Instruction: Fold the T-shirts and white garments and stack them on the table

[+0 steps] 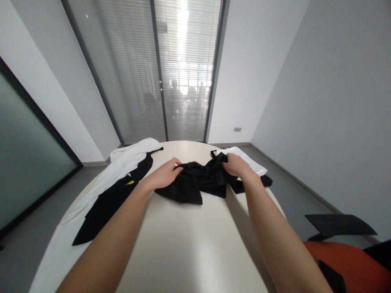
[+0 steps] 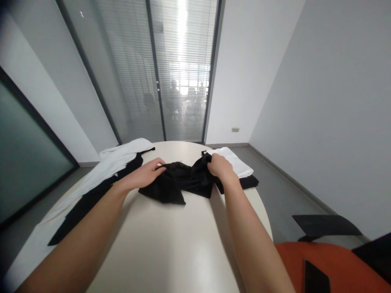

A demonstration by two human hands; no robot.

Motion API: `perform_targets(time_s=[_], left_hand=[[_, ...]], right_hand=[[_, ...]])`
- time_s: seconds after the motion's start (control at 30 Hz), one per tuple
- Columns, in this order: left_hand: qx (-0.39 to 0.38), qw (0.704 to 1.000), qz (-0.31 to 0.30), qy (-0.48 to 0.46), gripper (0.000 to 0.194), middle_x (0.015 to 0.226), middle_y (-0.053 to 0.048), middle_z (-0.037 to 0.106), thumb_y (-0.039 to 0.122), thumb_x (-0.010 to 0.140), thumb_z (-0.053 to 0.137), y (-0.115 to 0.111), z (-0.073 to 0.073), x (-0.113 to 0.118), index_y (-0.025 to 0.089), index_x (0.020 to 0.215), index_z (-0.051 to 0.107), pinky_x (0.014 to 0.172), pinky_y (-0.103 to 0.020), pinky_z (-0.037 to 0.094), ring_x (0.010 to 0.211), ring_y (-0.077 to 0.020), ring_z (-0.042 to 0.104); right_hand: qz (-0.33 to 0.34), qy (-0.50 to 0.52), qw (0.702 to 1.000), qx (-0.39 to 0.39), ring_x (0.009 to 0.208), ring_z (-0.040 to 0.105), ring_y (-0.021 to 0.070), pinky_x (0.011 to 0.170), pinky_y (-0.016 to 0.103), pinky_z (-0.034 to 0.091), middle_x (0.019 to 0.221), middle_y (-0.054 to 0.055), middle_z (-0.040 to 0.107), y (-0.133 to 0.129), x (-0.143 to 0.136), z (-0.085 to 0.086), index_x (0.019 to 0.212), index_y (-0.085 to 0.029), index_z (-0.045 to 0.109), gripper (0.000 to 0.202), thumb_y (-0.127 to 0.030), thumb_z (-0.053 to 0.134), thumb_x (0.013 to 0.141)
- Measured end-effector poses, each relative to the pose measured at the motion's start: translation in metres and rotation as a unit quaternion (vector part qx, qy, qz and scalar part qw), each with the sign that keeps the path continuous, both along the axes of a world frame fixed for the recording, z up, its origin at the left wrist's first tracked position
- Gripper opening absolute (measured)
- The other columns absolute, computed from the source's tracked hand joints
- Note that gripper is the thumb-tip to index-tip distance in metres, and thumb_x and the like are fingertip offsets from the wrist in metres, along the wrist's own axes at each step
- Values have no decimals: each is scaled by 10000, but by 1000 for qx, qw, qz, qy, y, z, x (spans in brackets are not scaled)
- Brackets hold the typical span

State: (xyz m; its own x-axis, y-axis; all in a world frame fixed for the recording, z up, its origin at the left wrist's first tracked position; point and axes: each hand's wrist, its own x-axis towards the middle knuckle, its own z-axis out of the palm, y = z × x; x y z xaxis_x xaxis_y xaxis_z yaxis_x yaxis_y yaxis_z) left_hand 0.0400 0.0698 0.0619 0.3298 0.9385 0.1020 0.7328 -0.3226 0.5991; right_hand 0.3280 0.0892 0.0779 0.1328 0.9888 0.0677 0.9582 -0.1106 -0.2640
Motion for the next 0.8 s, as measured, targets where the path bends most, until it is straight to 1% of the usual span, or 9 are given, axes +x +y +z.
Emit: perform_targets(time_s=[0.1,0.17,0.27,0.4,0.47,0.57,0.63,0.73,0.8], left_hand=[[39,992,118,-18,237,916,-44,679,329,935,460,11,-6,-9,199,1130,498,757,-309,459,789,-199,630],[78,985,150,9,244,1023,-85,682,286,903,513,8,-7,-5,195,1129,489,798,-313,462,853,-205,648],[76,983,144,81,246,1042,-93,699,409,918,507,-10,-2,14,227,1083,535,814,-343,470,917,-249,671],[-8,977,93,189,662,1138,-175,695,700,789,568,-34,-7,44,194,1216,541,839,-434,492,1021,-374,670],[-22,967,76,241,694,1211,-222,662,622,776,629,-36,-14,48,143,1267,521,854,-448,498,1076,-401,654],[-31,956,58,285,455,1196,-219,676,329,838,601,-27,-22,41,130,1244,550,847,-423,506,1079,-373,666],[-33,957,39,286,324,1158,-171,706,235,850,558,-20,-22,34,181,1164,611,850,-396,504,1064,-335,681],[-37,961,32,274,247,1113,-129,729,374,899,518,-20,-17,33,225,1032,664,844,-388,507,1042,-320,689],[-38,962,62,264,497,1087,-162,728,619,892,452,-27,-14,43,202,1068,657,836,-431,514,1017,-355,689]], right_hand=[[-31,-18,999,23,1083,652,341,833,389,488,1180,207,681,0,5,-2,1296,-146,577,446,-138,482,860],[-15,-5,998,55,1103,645,316,845,369,479,1199,177,677,1,7,-2,1356,-191,539,539,-74,453,837],[11,7,997,75,1119,634,297,850,345,468,1218,146,670,5,8,-3,1264,-228,615,522,-39,435,812],[16,10,999,47,1099,638,296,847,326,458,1157,167,692,11,7,-6,1096,-162,674,367,-75,445,823],[12,1,999,48,1089,639,306,846,332,456,1160,195,690,12,6,-7,1131,-121,649,340,-129,462,847],[27,-10,999,22,1057,643,328,831,355,462,1158,218,684,9,5,-6,1165,-89,623,374,-313,539,879],[44,-25,998,-24,1044,638,353,830,387,465,1147,227,681,4,2,-4,1158,-85,627,503,-485,606,852],[53,-66,994,-65,1101,592,409,916,501,425,1099,215,691,-2,-5,-2,1049,-128,677,620,-687,623,786],[70,-87,993,-38,1183,536,422,987,565,362,1099,190,694,-5,-11,-2,989,-166,692,571,-696,620,790]])
